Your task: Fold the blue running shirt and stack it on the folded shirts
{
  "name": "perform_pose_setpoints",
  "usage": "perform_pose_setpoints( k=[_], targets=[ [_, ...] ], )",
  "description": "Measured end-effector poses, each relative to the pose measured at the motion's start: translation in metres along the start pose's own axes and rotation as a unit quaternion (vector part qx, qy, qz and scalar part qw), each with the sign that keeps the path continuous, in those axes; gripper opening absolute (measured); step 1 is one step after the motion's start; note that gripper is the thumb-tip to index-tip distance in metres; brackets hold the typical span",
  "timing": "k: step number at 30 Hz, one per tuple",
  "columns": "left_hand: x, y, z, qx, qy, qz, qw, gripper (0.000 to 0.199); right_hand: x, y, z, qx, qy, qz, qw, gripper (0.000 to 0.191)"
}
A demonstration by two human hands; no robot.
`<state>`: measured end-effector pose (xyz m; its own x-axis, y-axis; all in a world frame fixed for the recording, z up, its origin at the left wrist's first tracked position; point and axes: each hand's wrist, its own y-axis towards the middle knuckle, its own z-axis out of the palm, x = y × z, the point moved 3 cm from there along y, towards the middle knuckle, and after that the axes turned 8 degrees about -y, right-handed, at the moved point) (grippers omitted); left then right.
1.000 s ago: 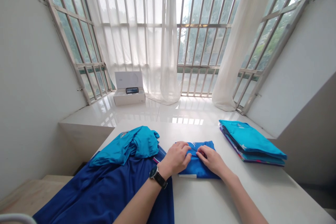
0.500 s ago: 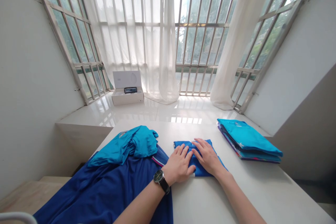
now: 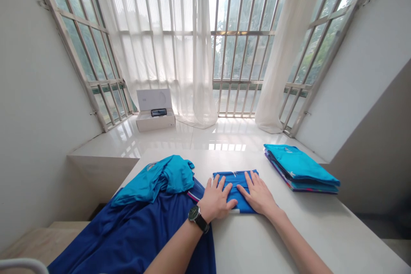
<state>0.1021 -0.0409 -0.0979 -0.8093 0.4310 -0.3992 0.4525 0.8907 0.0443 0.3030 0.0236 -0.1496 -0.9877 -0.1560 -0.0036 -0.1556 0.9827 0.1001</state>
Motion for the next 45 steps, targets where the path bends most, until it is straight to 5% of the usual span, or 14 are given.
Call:
perform_pose_setpoints(
  k=[9,16,21,34,45],
  targets=[
    [-0.013,-0.013,-0.020,-0.022,0.058,0.057,0.996,0.042,-0.003,-0.018,-0.009,0.016,0.006,-0.027,1.000,0.086],
    [-0.028,-0.033,-0.020,-0.017,0.066,0.072,0.995,0.055,0.009,-0.017,-0.030,-0.045,0.005,-0.146,0.988,0.078],
    [-0.030,-0.042,-0.007,-0.051,0.026,0.099,0.993,0.061,0.014,-0.009,-0.017,-0.007,0.010,-0.097,0.995,0.079],
    [-0.029,-0.055,-0.003,-0.005,0.011,0.060,0.998,0.080,0.012,-0.009,-0.015,0.023,-0.005,-0.049,0.999,0.088],
    [-0.038,-0.069,0.005,-0.063,0.049,0.121,0.989,0.054,-0.004,-0.010,-0.035,-0.019,-0.041,-0.101,0.994,0.075]
  ],
)
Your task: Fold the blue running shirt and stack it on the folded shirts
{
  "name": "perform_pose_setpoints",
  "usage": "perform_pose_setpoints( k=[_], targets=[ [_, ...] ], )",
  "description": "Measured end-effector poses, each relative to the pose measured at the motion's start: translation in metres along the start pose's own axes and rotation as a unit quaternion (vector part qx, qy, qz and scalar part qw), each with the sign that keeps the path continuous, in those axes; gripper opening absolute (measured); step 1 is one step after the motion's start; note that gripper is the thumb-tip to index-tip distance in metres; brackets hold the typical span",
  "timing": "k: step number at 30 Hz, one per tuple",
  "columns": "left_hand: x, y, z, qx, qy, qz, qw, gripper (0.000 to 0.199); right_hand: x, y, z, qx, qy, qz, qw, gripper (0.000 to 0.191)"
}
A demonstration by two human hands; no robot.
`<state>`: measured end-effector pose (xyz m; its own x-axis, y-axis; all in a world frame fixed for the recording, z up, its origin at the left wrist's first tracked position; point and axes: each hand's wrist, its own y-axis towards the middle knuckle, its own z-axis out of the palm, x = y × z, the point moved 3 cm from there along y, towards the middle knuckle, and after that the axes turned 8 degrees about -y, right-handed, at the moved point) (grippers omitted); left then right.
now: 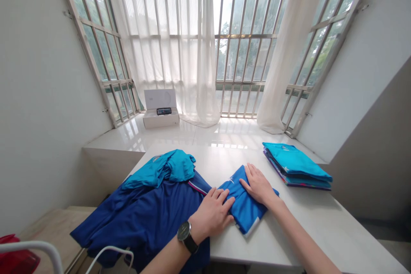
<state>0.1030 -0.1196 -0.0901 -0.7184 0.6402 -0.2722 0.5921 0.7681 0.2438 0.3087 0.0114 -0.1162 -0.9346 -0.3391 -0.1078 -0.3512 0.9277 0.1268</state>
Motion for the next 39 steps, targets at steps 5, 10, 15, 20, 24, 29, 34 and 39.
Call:
perform_pose_setpoints(
  k=[5,10,15,20,24,29,34,39],
  targets=[
    [-0.020,0.010,0.020,-0.064,0.026,-0.096,0.993,0.048,0.021,-0.013,-0.007,-0.036,0.043,0.042,0.998,0.073],
    [-0.024,0.020,0.022,-0.076,-0.019,-0.109,0.991,0.043,0.029,-0.017,0.008,0.032,0.048,0.062,0.996,0.071],
    [-0.014,0.017,0.020,-0.113,-0.085,-0.083,0.986,0.025,0.023,-0.014,0.017,0.042,0.061,0.053,0.996,0.072],
    [-0.010,0.018,0.020,-0.150,-0.130,-0.089,0.976,0.014,0.022,-0.014,0.017,0.042,0.072,0.058,0.995,0.074],
    [-0.010,0.020,0.022,-0.160,-0.149,-0.079,0.972,0.018,0.023,-0.015,0.017,0.053,0.065,0.059,0.995,0.076],
    [-0.008,0.023,0.026,-0.159,-0.145,-0.038,0.976,0.022,0.023,-0.015,0.018,0.052,0.054,0.062,0.995,0.079],
    [-0.011,0.024,0.020,-0.146,-0.125,-0.018,0.981,0.012,0.025,-0.016,0.019,0.054,0.047,0.070,0.995,0.082],
    [-0.014,0.022,0.016,-0.146,-0.132,-0.022,0.980,0.016,0.026,-0.016,0.018,0.050,0.050,0.063,0.995,0.083]
  ],
)
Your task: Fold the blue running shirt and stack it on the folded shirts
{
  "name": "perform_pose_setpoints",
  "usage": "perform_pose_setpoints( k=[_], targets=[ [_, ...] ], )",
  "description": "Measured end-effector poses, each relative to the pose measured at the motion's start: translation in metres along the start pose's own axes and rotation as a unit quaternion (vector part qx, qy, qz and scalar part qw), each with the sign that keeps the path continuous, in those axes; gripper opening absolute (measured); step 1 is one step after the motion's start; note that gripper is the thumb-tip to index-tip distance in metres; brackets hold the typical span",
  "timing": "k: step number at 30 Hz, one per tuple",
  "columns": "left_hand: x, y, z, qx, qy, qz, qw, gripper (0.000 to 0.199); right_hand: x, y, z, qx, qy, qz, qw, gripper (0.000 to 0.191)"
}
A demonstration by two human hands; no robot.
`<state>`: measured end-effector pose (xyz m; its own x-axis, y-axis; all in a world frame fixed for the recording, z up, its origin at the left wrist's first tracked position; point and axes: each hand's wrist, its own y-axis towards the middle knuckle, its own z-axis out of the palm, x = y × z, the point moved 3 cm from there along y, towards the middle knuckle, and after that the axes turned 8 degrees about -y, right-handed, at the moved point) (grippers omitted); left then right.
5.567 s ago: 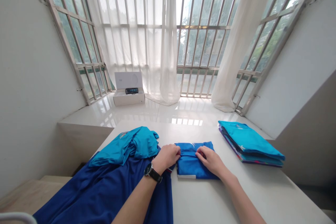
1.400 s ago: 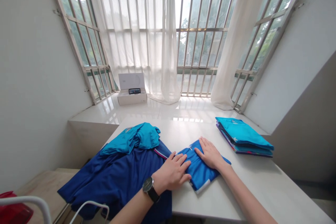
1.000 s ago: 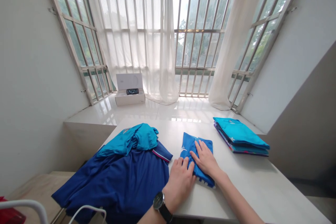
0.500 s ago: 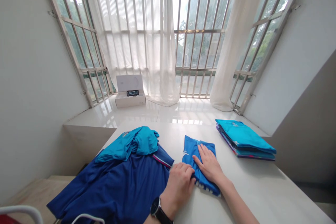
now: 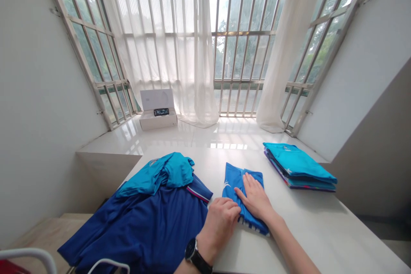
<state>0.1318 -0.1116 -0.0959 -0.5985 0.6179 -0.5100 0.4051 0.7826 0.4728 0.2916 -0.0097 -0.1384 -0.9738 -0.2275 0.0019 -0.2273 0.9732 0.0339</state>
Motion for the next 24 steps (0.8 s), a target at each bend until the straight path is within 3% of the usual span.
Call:
perform_pose_setpoints(
  k=[5,10,17,20,24],
  targets=[
    [0.000,-0.004,0.001,0.009,-0.005,-0.005,1.000,0.017,0.000,0.001,0.003,-0.012,0.004,0.002,1.000,0.082],
    [-0.008,-0.005,-0.001,0.043,-0.001,0.017,0.999,0.042,-0.001,0.002,0.004,-0.008,0.006,0.001,1.000,0.082],
    [-0.015,-0.012,0.000,0.092,0.044,0.026,0.994,0.030,0.005,-0.003,0.001,0.001,-0.016,0.029,0.999,0.083],
    [-0.024,-0.020,0.000,0.103,0.044,-0.002,0.994,0.037,0.009,-0.015,0.009,-0.019,-0.013,0.063,0.998,0.085],
    [-0.039,-0.027,0.001,0.109,0.029,-0.023,0.993,0.064,0.009,-0.034,0.023,-0.097,0.024,0.075,0.992,0.089]
  ],
)
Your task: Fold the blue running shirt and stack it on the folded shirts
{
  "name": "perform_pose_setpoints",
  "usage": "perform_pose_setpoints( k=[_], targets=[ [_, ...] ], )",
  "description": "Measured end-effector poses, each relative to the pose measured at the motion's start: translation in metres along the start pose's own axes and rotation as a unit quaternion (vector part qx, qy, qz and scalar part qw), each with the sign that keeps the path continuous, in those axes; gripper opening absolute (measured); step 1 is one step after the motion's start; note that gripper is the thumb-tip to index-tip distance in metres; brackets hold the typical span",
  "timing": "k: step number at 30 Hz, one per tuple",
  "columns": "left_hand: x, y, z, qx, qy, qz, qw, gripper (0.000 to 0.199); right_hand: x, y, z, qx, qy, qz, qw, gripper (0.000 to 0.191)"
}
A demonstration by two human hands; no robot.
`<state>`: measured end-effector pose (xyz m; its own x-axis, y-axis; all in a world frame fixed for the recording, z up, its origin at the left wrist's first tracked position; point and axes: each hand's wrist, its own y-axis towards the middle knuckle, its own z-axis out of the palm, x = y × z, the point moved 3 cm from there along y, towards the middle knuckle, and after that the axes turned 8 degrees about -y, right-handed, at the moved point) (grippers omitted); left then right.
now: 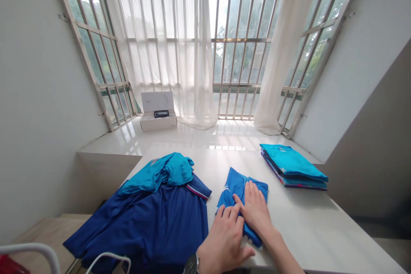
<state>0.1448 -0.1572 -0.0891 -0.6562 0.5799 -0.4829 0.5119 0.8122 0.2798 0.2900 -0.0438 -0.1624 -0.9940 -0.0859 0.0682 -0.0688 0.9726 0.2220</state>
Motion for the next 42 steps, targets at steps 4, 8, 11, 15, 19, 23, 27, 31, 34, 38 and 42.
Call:
perform_pose_setpoints(
  k=[4,8,11,15,19,23,27,31,34,38,42],
  targets=[
    [-0.008,-0.004,0.005,-0.010,0.009,0.025,1.000,0.087,-0.014,-0.006,0.003,-0.058,0.142,0.026,0.988,0.092],
    [-0.005,-0.009,0.018,-0.012,0.048,0.043,0.998,0.090,-0.029,-0.010,-0.003,-0.037,0.300,0.091,0.949,0.089],
    [0.003,-0.014,0.034,-0.028,0.080,0.059,0.995,0.087,-0.034,-0.023,-0.009,0.000,0.341,0.085,0.936,0.091],
    [0.015,-0.022,0.060,-0.088,0.120,0.090,0.985,0.070,-0.039,-0.051,-0.015,0.031,0.306,0.006,0.952,0.090],
    [0.020,-0.033,0.078,-0.167,0.131,0.096,0.972,0.030,-0.048,-0.078,-0.021,0.055,0.224,-0.105,0.967,0.081],
    [0.018,-0.040,0.072,-0.223,0.056,0.086,0.969,0.014,-0.062,-0.097,-0.025,0.053,0.203,-0.213,0.954,0.091],
    [0.017,-0.042,0.045,-0.226,-0.075,0.031,0.971,0.022,-0.077,-0.105,-0.018,0.050,0.188,-0.237,0.952,0.093],
    [0.017,-0.046,0.021,-0.190,-0.115,-0.006,0.975,0.027,-0.078,-0.102,-0.023,0.032,0.171,-0.207,0.963,0.063],
    [0.019,-0.049,0.010,-0.158,-0.148,-0.044,0.975,0.023,-0.071,-0.093,-0.038,0.022,0.172,-0.202,0.964,0.050],
    [0.019,-0.054,-0.004,-0.138,-0.216,-0.077,0.964,0.028,-0.065,-0.079,-0.057,0.058,0.194,-0.221,0.954,0.041],
    [0.021,-0.057,-0.015,-0.128,-0.274,-0.082,0.950,0.031,-0.063,-0.076,-0.068,0.131,0.259,-0.244,0.925,0.035]
  ],
)
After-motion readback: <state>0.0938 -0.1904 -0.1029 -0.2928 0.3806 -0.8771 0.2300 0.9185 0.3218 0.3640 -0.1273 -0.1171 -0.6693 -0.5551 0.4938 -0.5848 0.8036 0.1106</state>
